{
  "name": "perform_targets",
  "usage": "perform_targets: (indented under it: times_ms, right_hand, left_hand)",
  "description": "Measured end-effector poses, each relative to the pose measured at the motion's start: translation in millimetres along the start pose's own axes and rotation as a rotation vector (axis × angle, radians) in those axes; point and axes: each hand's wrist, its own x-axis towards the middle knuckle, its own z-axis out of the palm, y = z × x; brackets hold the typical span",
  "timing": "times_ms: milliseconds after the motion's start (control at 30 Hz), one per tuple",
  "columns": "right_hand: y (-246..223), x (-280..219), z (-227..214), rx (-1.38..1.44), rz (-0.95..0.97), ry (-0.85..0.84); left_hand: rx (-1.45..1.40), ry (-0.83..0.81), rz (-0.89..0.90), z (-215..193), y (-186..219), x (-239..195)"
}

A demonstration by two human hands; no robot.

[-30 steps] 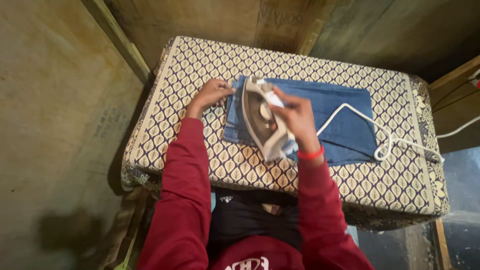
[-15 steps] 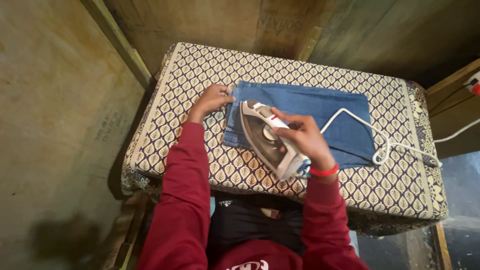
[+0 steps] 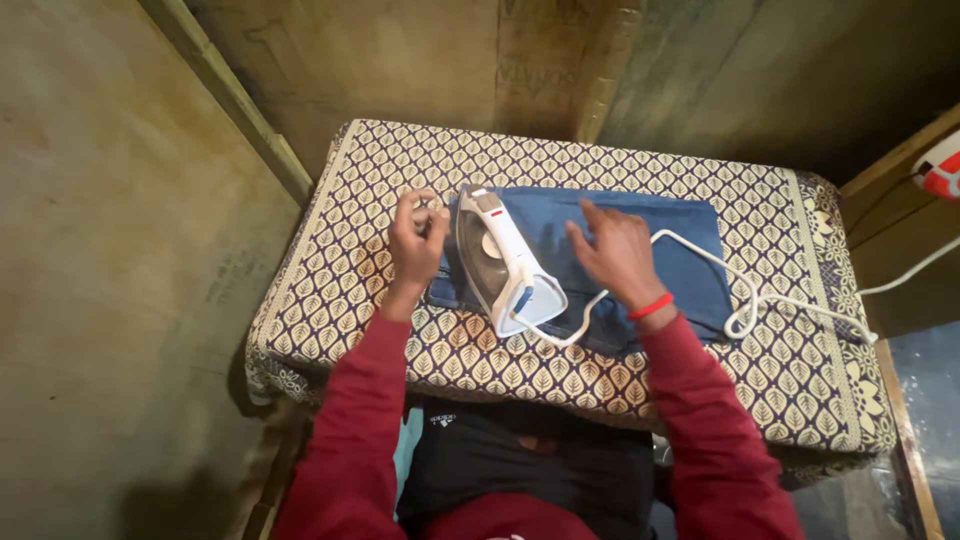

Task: The person irons a pair of jeans on an ironing board using an iron, pressing the fabric and moving the iron across different sections, and then folds the jeans by hand.

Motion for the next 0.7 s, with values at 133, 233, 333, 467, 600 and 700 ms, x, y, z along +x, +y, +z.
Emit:
perform_targets:
  times_ms: [133, 233, 333, 467, 600, 700]
  right_hand:
    - [71.7, -14.0, 3.5, -0.022, -0.306, -0.057]
    - [105.6, -23.6, 3.9, -0.1, -0.207, -0.105]
    - [132.2, -30.7, -8.0, -0.299, 0.077, -0.16]
    - [167.0, -36.3, -30.2, -0.411, 0.457, -0.295]
    - [191.4, -38.0, -31.5, -0.382, 0.466, -0.131]
    - [201.0, -33.2, -28.6, -0.318, 0.447, -0.112]
  left_hand:
    - [-0.003, -0.066, -0.07, 17.2, 60.0, -10.7]
    - [0.253, -0.177, -0.246, 39.5, 98.6, -4.0]
    - [0.757, -0.341, -0.184, 58.6, 111.2, 11.4]
    - [0.788, -0.416, -0.148, 60.8, 110.2, 25.4]
    - [0.819, -0.566, -0.411, 62.2, 114.9, 38.1]
    - [0.748, -0.591, -0.396, 59.4, 108.9, 43.7]
